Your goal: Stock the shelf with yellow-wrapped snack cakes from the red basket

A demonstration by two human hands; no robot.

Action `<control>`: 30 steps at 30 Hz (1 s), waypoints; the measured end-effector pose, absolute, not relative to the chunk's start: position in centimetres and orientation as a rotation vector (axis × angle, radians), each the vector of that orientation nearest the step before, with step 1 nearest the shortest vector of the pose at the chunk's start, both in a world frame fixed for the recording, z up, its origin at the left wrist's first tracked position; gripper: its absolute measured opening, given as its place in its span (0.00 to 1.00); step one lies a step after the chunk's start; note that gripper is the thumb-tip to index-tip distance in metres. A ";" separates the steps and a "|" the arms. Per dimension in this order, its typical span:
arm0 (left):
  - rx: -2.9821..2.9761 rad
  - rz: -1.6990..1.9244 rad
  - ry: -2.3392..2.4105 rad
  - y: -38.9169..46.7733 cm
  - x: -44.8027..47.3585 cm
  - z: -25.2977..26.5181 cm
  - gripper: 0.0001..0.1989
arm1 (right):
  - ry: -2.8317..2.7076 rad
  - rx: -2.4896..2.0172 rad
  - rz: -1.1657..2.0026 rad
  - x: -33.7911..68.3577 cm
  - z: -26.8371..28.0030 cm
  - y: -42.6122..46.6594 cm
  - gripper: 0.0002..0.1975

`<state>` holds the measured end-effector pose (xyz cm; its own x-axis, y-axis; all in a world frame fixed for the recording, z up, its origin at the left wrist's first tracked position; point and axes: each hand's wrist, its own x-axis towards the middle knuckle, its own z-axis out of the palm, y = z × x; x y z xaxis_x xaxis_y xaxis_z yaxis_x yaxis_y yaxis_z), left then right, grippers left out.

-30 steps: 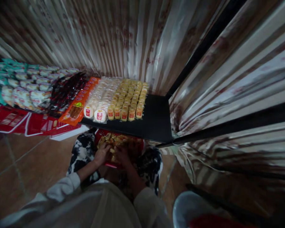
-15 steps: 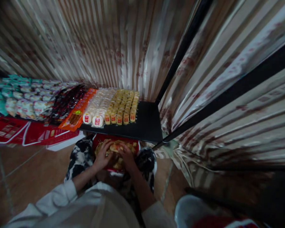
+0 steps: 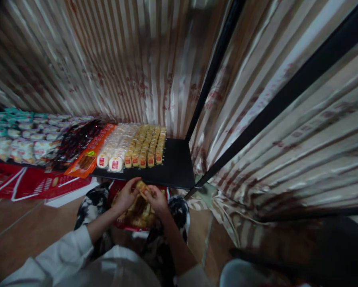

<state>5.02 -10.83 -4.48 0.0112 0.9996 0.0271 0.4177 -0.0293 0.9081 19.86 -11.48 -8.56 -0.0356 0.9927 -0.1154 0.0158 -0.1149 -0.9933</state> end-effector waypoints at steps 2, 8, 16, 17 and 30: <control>1.653 0.997 1.448 -9.9 6.0 -3.7 0.21 | -1.363 -1.371 1.143 21.2 -7.8 -10.7 0.15; 1.851 1.001 1.339 -6.7 9.0 -1.6 0.22 | -1.552 -1.502 0.785 23.7 -6.3 -7.9 0.17; 1.822 1.125 1.461 -4.9 11.5 -2.6 0.23 | -1.395 -1.602 0.584 24.0 -5.7 -2.9 0.19; 1.811 1.104 1.461 -4.8 11.7 -2.9 0.23 | -1.390 -1.619 0.560 23.9 -5.8 -2.3 0.19; 1.692 0.985 1.439 -3.2 12.7 -4.9 0.26 | -1.356 -1.606 0.523 22.7 -7.1 -0.1 0.21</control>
